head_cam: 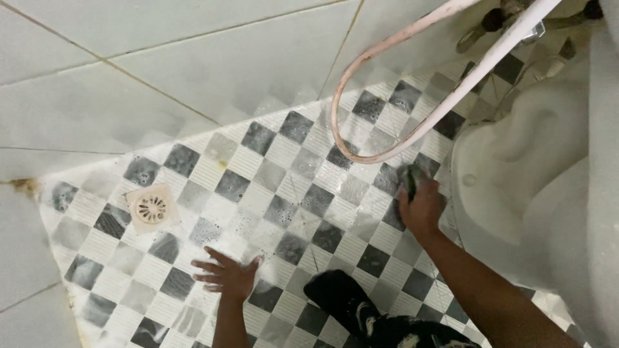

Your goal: The person scrubs a tiled bathroom floor with a handheld brush, moving along the base of the walls and around the drain. The person uses their left hand to stabilize while scrubbing with the right hand.

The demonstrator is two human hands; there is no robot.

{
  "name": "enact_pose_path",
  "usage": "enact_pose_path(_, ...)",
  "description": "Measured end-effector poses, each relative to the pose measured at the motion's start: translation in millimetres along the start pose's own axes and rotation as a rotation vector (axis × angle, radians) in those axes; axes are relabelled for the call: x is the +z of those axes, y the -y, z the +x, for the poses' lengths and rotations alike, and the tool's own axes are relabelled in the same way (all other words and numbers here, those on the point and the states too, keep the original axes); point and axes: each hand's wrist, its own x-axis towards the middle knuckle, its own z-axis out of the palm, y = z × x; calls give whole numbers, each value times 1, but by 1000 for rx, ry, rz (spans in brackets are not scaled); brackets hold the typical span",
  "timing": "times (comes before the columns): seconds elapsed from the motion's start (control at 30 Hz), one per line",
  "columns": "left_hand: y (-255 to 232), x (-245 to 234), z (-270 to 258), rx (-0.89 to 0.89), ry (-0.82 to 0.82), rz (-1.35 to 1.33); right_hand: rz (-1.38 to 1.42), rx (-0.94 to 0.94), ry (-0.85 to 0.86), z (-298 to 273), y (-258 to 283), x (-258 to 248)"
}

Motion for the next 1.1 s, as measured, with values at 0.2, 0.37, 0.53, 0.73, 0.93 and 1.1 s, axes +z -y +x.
enact_pose_path(0.2,4,15,4,-9,-104,60,71,-225,410,-85,-9,3)
enact_pose_path(0.37,9,24,9,24,-266,154,-23,308,297,-106,-59,-7)
enact_pose_path(0.53,-16,-20,-12,-35,39,43,88,368,341,-44,45,-30)
enact_pose_path(0.73,45,67,35,181,-497,168,-133,-34,436,-152,-94,1)
enact_pose_path(0.93,-18,-37,-18,9,141,-72,16,92,14,-38,-17,3)
enact_pose_path(1.1,-6,-17,-8,39,43,-26,175,-269,183,-6,71,42)
